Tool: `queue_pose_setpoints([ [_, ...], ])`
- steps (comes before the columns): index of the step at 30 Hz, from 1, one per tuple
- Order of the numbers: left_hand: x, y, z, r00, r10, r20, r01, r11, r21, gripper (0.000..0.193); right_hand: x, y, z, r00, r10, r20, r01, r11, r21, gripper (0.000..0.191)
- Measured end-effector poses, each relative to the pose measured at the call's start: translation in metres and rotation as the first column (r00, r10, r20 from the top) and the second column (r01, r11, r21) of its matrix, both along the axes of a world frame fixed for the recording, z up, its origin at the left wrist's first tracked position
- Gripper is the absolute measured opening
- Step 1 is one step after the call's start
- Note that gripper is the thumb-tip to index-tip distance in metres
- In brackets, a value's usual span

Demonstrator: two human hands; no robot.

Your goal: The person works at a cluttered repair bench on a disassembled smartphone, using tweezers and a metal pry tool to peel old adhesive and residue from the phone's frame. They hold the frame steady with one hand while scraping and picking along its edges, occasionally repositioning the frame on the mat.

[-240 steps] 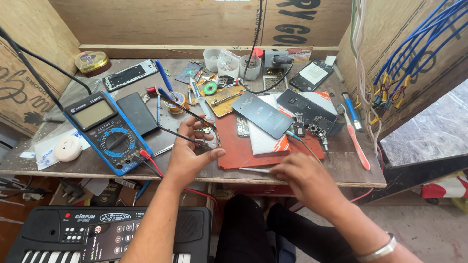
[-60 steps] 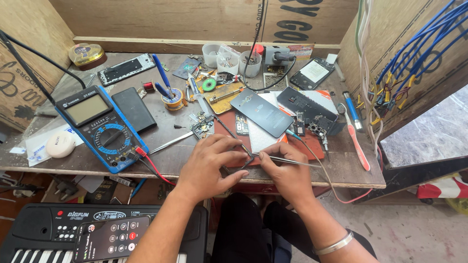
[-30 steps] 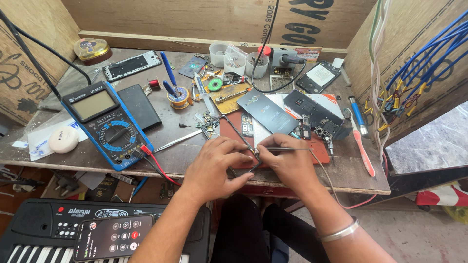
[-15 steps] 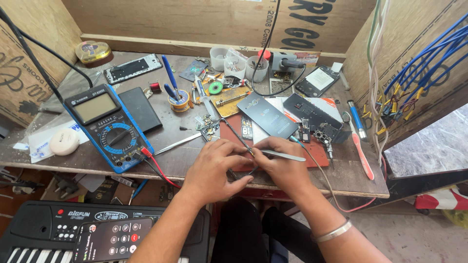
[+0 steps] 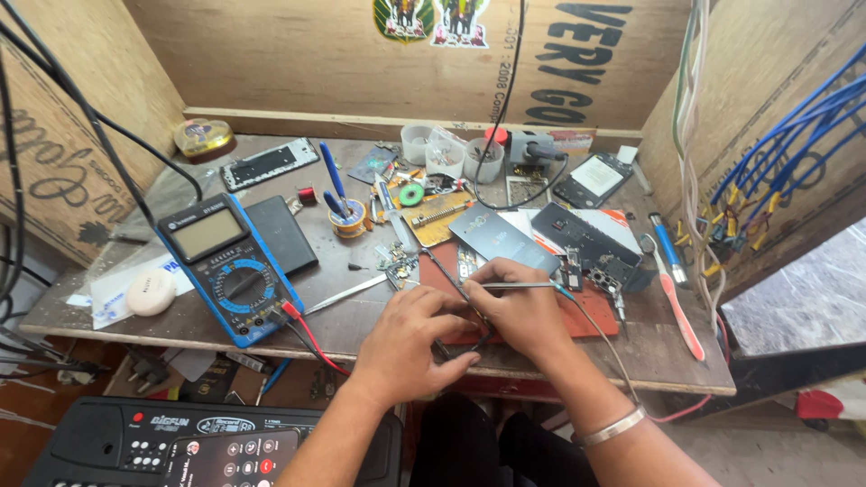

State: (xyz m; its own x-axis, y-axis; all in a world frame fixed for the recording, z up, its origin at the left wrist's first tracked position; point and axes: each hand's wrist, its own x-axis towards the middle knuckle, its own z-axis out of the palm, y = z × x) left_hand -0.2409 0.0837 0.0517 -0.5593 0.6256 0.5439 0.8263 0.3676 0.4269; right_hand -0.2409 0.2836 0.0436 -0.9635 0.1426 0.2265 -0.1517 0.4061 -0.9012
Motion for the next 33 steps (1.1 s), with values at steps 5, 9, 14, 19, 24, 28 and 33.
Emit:
queue_pose_setpoints([
  [5,0.000,0.000,0.000,1.000,0.011,-0.015,-0.011,1.000,0.003,0.027,-0.002,-0.001,-0.001,1.000,-0.013,-0.006,0.013,1.000,0.016,0.019],
  [9,0.000,0.000,-0.002,0.999,0.014,-0.029,-0.014,1.000,0.000,0.028,-0.003,0.004,-0.003,1.000,0.005,0.025,-0.005,1.000,-0.003,0.019],
  [14,0.001,0.000,-0.002,0.999,0.016,-0.040,-0.016,1.000,0.004,0.029,-0.005,0.005,-0.004,1.000,0.009,0.023,-0.009,1.000,-0.004,0.019],
  [19,0.000,-0.001,-0.001,1.000,0.015,-0.012,-0.015,1.000,-0.011,0.030,-0.004,0.006,-0.002,0.999,-0.005,0.048,0.004,1.000,0.007,0.020],
  [24,0.000,0.000,-0.003,1.000,0.016,-0.024,-0.016,1.000,-0.006,0.028,-0.002,0.003,0.000,0.999,-0.014,0.050,0.014,1.000,0.003,0.019],
  [28,0.000,-0.001,-0.004,1.000,0.018,-0.024,-0.018,1.000,0.004,0.027,-0.003,-0.001,0.001,0.999,-0.044,-0.010,0.044,0.997,0.070,0.019],
  [33,0.001,0.000,-0.005,0.999,0.032,-0.033,-0.033,0.999,-0.015,0.026,-0.017,-0.011,0.001,0.994,-0.024,-0.102,0.039,0.988,0.147,0.018],
])
